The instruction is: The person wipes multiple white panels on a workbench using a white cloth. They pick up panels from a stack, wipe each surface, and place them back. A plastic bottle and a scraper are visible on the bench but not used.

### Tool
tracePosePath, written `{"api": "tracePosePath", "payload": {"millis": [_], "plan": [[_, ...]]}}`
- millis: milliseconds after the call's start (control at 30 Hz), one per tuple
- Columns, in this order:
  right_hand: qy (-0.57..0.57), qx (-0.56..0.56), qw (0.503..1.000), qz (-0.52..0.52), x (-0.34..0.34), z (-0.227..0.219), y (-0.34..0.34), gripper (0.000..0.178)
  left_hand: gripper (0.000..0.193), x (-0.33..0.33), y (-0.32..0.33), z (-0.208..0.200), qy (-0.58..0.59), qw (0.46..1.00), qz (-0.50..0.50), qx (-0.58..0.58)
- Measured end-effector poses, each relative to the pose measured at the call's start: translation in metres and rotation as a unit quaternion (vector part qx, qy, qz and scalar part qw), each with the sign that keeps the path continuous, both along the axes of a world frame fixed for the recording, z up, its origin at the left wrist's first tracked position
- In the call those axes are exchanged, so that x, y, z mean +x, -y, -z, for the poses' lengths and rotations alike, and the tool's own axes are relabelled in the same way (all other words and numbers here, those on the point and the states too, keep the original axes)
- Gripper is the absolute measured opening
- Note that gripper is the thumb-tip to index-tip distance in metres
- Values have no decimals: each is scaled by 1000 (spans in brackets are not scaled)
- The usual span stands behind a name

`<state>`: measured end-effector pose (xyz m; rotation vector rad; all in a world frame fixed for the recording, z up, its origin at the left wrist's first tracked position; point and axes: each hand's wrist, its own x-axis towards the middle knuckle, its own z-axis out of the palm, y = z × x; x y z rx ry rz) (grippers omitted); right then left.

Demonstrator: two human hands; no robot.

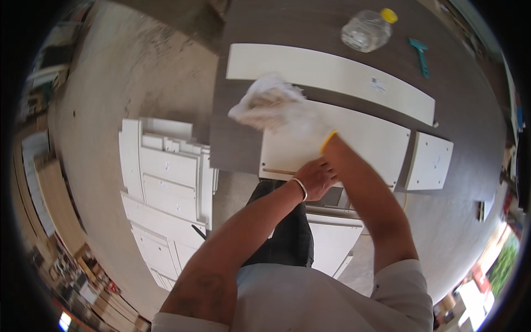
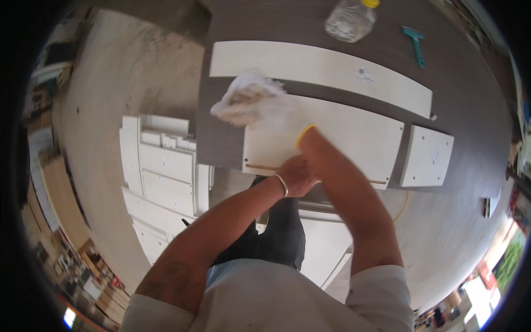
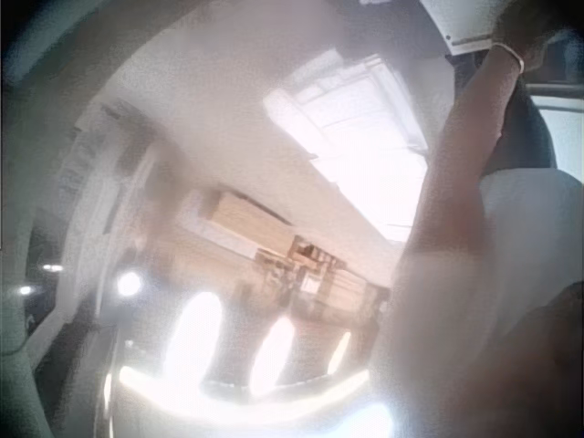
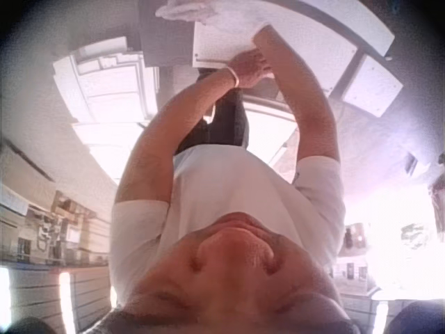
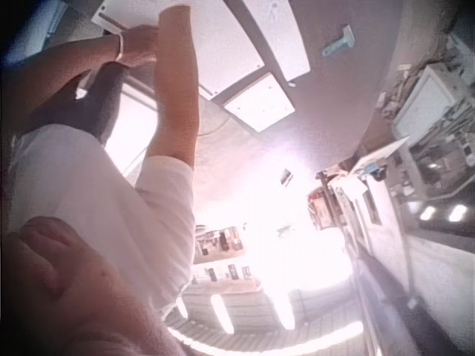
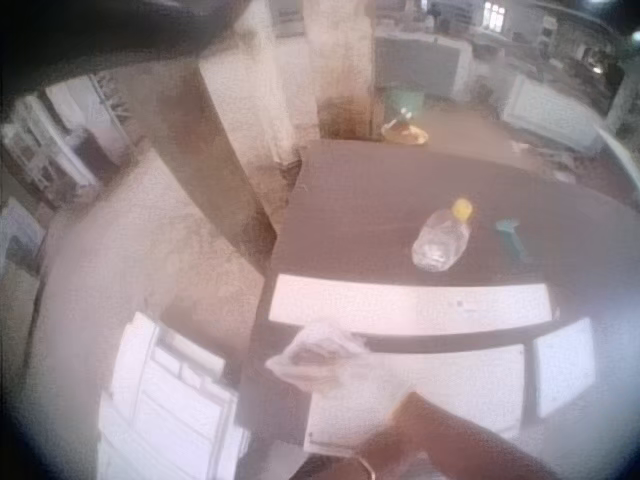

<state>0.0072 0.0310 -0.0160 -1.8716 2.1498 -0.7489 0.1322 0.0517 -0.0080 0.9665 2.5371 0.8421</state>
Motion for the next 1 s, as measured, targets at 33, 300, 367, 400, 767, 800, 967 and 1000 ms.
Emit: {"api": "tracePosePath", "payload": {"millis": [33, 300, 367, 400, 767, 800, 967, 1000], "plan": [[1, 8, 1000, 10, -3, -7, -7, 47, 55, 9, 0, -3, 44, 997, 13, -62], [13, 161, 984, -80, 25, -62, -33, 58, 59, 21, -5, 10, -44, 994, -101, 9], [109, 193, 974, -49, 33, -55, -36, 64, 58, 20, -5, 9, 44, 996, -32, -64], [191, 221, 956, 8, 36, -53, -34, 67, 57, 20, -4, 7, -36, 997, -9, -70], [54, 146, 988, -7, 20, -68, -17, 70, 58, 10, -2, 2, 337, 938, 41, -63], [118, 177, 977, -9, 48, -53, -24, 67, 60, 13, -5, 6, 172, 984, 1, -44], [382, 194, 897, 105, 56, 24, -67, 40, 60, 23, -7, 15, -153, 983, -69, -78], [714, -54, 697, 36, 40, 26, -83, 34, 63, 23, -4, 11, 34, 998, -26, -50]]}}
